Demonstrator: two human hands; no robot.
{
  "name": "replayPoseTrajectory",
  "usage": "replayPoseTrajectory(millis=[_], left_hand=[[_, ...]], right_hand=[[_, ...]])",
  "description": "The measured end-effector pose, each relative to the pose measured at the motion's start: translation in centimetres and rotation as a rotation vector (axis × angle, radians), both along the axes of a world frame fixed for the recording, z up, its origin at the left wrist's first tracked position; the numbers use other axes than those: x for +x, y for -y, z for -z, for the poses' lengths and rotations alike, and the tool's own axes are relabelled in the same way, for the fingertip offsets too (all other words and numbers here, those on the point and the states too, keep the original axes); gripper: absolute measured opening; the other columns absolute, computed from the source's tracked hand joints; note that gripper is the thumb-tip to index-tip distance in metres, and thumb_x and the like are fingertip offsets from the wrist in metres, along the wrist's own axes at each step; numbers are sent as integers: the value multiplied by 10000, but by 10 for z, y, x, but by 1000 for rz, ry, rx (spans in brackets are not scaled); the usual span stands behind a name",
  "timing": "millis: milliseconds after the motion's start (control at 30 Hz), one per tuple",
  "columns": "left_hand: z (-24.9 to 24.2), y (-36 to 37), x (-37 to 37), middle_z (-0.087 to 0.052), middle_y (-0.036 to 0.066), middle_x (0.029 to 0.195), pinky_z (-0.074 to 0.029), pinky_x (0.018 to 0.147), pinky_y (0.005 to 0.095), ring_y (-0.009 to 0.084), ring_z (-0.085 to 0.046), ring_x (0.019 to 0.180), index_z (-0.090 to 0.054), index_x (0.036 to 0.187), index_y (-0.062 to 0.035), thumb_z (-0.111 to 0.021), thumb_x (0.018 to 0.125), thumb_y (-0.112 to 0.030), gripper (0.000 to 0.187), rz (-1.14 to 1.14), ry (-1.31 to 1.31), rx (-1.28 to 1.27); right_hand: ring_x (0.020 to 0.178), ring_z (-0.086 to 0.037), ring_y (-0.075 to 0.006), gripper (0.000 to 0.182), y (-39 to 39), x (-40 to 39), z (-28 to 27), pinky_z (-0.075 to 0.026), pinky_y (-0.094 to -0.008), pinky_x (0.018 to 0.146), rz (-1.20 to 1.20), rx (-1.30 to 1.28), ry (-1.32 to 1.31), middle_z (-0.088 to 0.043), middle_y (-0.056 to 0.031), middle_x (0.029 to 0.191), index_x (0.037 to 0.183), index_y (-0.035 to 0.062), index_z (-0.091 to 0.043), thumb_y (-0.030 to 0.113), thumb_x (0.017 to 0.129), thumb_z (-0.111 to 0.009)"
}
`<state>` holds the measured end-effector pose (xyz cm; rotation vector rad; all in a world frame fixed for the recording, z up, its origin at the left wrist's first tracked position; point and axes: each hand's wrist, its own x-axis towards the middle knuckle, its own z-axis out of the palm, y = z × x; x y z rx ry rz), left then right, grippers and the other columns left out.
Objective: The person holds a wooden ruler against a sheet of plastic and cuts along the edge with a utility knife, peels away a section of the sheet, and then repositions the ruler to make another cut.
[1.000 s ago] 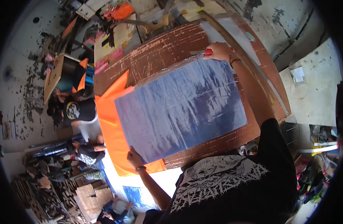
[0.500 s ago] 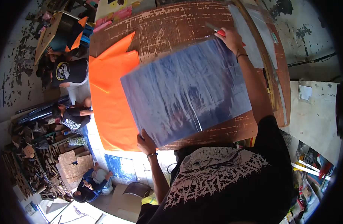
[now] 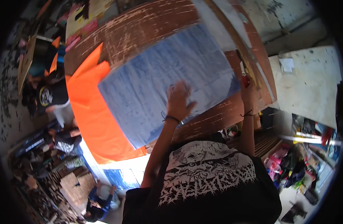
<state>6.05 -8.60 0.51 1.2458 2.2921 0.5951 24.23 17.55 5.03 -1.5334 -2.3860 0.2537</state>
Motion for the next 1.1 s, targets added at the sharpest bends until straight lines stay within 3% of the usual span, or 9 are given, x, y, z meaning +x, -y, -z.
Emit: replayPoseTrajectory(millis=[67, 100, 233, 333, 667, 733, 900, 1000, 1100], left_hand=[[24, -18, 10, -313, 185, 1622, -102, 1237, 579, 374, -216, 1530, -528, 1436, -131, -668, 917, -474, 638, 479, 251, 200], [28, -22, 9, -344, 178, 1609, -104, 1239, 579, 341, -246, 1525, -551, 1420, -156, -670, 929, -473, 596, 403, 183, 297], [54, -34, -51, -209, 245, 1648, -60, 1237, 575, 368, -133, 1552, -366, 1536, 5, -513, 978, -598, 835, -450, -465, 134], [52, -59, -56, -126, 281, 1655, -16, 1237, 573, 376, -75, 1560, -253, 1551, 87, -426, 997, -620, 915, -234, -499, 6], [50, -176, 23, -199, 158, 1674, -104, 1232, 585, 370, -168, 1542, -305, 1575, -42, -476, 982, -601, 833, 158, -421, 212], [49, -180, 24, -220, 153, 1667, -115, 1236, 578, 348, -187, 1540, -378, 1561, -142, -488, 984, -574, 729, 303, -435, 280], [45, -184, 21, -264, 167, 1649, -121, 1237, 575, 335, -204, 1536, -468, 1516, -225, -517, 977, -542, 628, 574, -359, 308], [42, -179, 28, -257, 187, 1647, -122, 1235, 578, 347, -198, 1537, -457, 1519, -166, -532, 975, -524, 655, 444, -272, 319], [46, -171, 37, -250, 210, 1644, -102, 1236, 577, 365, -201, 1534, -441, 1514, -84, -540, 979, -501, 685, 20, -301, 259]], right_hand=[[924, -668, -368, 306, -8, 38, 29, -521, -443, 812, -85, -39, -168, -672, -188, 1043, 1163, 58, -648, 235, 925, -727], [933, -665, -378, 300, -10, 53, 42, -521, -449, 821, -133, -59, -253, -664, -190, 1055, 1163, 64, -646, 221, 920, -727], [1000, -623, -416, 312, 7, 82, 57, -507, -486, 860, -107, -6, -199, -631, -183, 1106, 1147, 53, -644, 193, 883, -734], [1000, -627, -387, 302, 10, 88, 65, -516, -443, 828, -138, 77, -174, -633, -178, 1090, 1150, 51, -651, 199, 900, -732], [969, -604, -406, 254, -66, 90, 66, -492, -491, 870, -201, 159, -249, -633, -170, 1062, 1092, 37, -676, 196, 896, -703], [979, -606, -407, 269, -101, 85, 58, -490, -493, 880, -307, 269, -248, -633, -178, 1069, 1104, 35, -677, 196, 890, -703], [1040, -605, -404, 405, -154, 76, 86, -482, -488, 938, -305, 67, -132, -630, -193, 1142, 1200, 46, -647, 232, 856, -751], [1084, -600, -394, 478, -146, 60, 64, -474, -478, 977, -216, -53, -115, -623, -207, 1178, 1230, 46, -639, 270, 833, -784], [1113, -599, -401, 526, -158, 61, 87, -473, -480, 992, -196, -166, -139, -619, -235, 1215, 1248, 43, -632, 289, 817, -807]])
